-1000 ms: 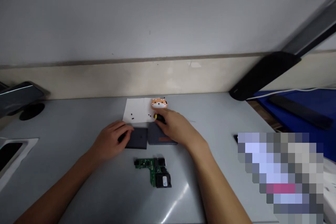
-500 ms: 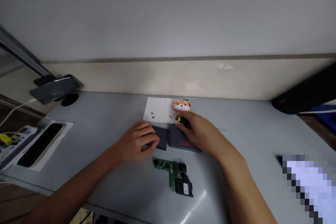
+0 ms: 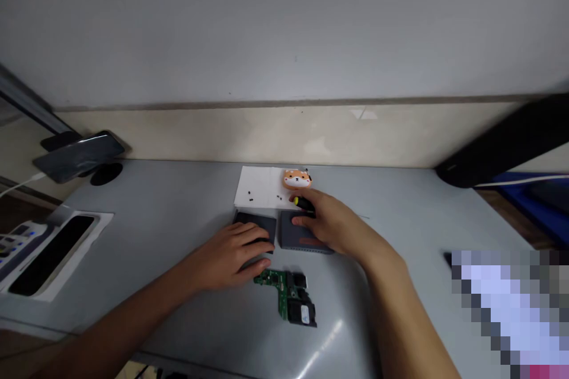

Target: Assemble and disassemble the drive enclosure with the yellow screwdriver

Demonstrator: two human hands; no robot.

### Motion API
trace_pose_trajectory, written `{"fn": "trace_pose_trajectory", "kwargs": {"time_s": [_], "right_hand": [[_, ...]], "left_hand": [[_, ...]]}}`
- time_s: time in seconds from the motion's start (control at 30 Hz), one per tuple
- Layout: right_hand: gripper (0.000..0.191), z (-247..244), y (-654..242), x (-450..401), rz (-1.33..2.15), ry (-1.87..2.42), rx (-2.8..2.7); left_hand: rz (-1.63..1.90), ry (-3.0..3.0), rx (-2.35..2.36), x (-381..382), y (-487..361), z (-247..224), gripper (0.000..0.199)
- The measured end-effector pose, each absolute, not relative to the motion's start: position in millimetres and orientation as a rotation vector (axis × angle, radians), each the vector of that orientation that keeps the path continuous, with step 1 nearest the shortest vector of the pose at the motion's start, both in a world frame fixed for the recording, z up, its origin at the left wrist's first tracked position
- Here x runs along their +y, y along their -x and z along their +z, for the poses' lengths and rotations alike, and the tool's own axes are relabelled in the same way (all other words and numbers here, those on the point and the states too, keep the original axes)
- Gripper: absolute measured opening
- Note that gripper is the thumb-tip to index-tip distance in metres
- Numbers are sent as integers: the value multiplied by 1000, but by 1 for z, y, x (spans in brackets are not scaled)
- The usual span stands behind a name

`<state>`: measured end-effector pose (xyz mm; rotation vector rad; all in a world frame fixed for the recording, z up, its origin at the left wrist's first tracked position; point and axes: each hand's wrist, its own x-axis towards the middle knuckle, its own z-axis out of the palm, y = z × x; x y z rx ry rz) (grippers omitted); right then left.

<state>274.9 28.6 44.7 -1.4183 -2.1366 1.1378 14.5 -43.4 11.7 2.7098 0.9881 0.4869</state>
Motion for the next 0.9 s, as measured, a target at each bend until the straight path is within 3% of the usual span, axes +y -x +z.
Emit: {"fn": "trace_pose_trajectory", "kwargs": {"time_s": [0.3, 0.53, 0.9], "right_hand": [[62, 45, -281, 29, 1130, 1460, -2160], [60, 49, -290, 30, 1056, 1487, -2175], [40, 48, -308, 35, 988, 1437, -2247]], "left_hand": [[626, -2725, 942, -39, -12, 7, 22], [861, -2616, 1490, -29, -4, 11, 24], [671, -2030, 1741, -21, 2, 12, 34]]}}
